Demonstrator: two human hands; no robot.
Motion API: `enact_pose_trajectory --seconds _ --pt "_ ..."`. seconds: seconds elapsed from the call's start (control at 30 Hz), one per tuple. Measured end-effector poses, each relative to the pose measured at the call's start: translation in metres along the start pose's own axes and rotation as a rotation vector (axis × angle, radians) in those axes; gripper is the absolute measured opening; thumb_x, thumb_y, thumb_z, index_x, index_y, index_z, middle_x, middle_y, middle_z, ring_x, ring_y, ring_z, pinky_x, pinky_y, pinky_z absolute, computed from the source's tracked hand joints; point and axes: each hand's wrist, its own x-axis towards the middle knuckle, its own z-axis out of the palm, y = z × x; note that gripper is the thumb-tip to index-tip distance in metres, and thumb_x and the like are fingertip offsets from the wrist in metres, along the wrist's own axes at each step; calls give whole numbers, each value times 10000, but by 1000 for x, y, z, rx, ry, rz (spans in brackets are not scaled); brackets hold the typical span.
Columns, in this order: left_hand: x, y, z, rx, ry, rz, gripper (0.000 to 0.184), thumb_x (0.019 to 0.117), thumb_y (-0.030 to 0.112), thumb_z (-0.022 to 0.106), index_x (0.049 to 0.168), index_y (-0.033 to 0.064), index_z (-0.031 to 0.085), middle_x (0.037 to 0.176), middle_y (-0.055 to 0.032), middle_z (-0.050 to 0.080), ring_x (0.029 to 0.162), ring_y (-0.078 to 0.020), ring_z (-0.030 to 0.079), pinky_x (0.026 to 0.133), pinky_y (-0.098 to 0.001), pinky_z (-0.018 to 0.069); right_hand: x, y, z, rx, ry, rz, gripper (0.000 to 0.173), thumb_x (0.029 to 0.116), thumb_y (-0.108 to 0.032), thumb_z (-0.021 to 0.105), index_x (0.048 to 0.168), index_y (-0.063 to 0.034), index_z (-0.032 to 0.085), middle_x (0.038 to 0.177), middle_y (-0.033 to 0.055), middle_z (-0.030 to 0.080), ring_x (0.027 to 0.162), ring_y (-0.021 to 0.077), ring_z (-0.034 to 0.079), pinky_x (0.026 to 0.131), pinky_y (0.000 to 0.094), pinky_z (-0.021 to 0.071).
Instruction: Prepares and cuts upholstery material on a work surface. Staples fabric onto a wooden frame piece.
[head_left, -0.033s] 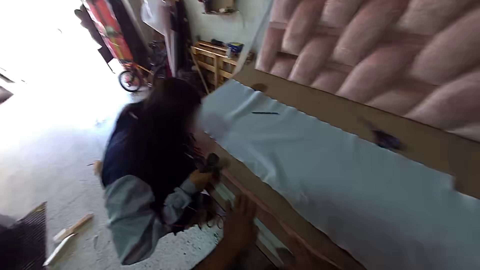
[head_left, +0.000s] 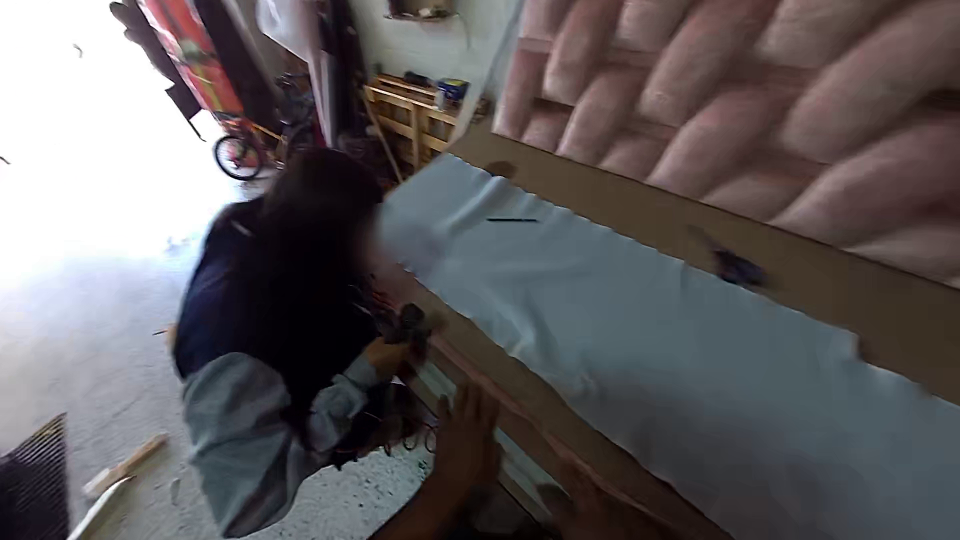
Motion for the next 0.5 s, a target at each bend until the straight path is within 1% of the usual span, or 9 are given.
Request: enact_pose_trajectory --seconds 0.03,0.07,0.1,0.17,0.2,0.4,0.5 --pt "1 0 0 -2 0 1 746 913 503 624 1595 321 382 1695 -77 277 1586 -340 155 1212 -704 174 23 49 45 -67 104 -31 676 940 -441 707 1473 -56 546 1618 340 277 1513 533 227 1179 698 262" --pt "2 0 0 -7 -4 1 759 911 499 625 1602 320 367 1702 -73 260 1590 -334 136 1215 -698 165 41 85 79 -132 193 -63 721 906 -550 694 1457 -100 576 1618 338 281 1506 551 224 1150 737 273" --pt "3 0 1 -7 -9 -2 761 910 496 620 1605 325 360 1706 -67 249 1593 -327 124 1218 -692 158 50 103 95 -173 213 -67 752 892 -610 679 1458 -126 581 1627 338 261 1507 560 210 1136 754 274" --pt "4 0 4 4 -13 -3 756 913 504 603 1606 333 356 1710 -63 237 1594 -323 115 1221 -683 156 54 106 96 -202 135 -31 789 896 -638 666 1502 -151 535 1656 331 179 1529 551 140 1158 750 232" --pt "4 0 4 13 -18 -2 752 917 509 593 1607 335 352 1713 -60 228 1596 -321 105 1222 -681 153 54 104 94 -206 105 -11 793 896 -637 666 1511 -158 524 1662 328 162 1534 545 126 1164 743 224" --pt "4 0 3 31 -36 -3 738 926 511 572 1606 321 358 1713 -51 229 1597 -319 100 1223 -675 143 60 101 94 -230 54 40 830 870 -651 683 1531 -185 492 1688 293 99 1553 512 80 1177 718 225" --pt "4 0 3 48 -31 0 749 922 523 572 1609 323 351 1715 -48 221 1598 -311 95 1226 -665 143 59 98 90 -237 24 53 837 874 -656 671 1538 -184 476 1691 291 74 1555 510 64 1177 713 230"
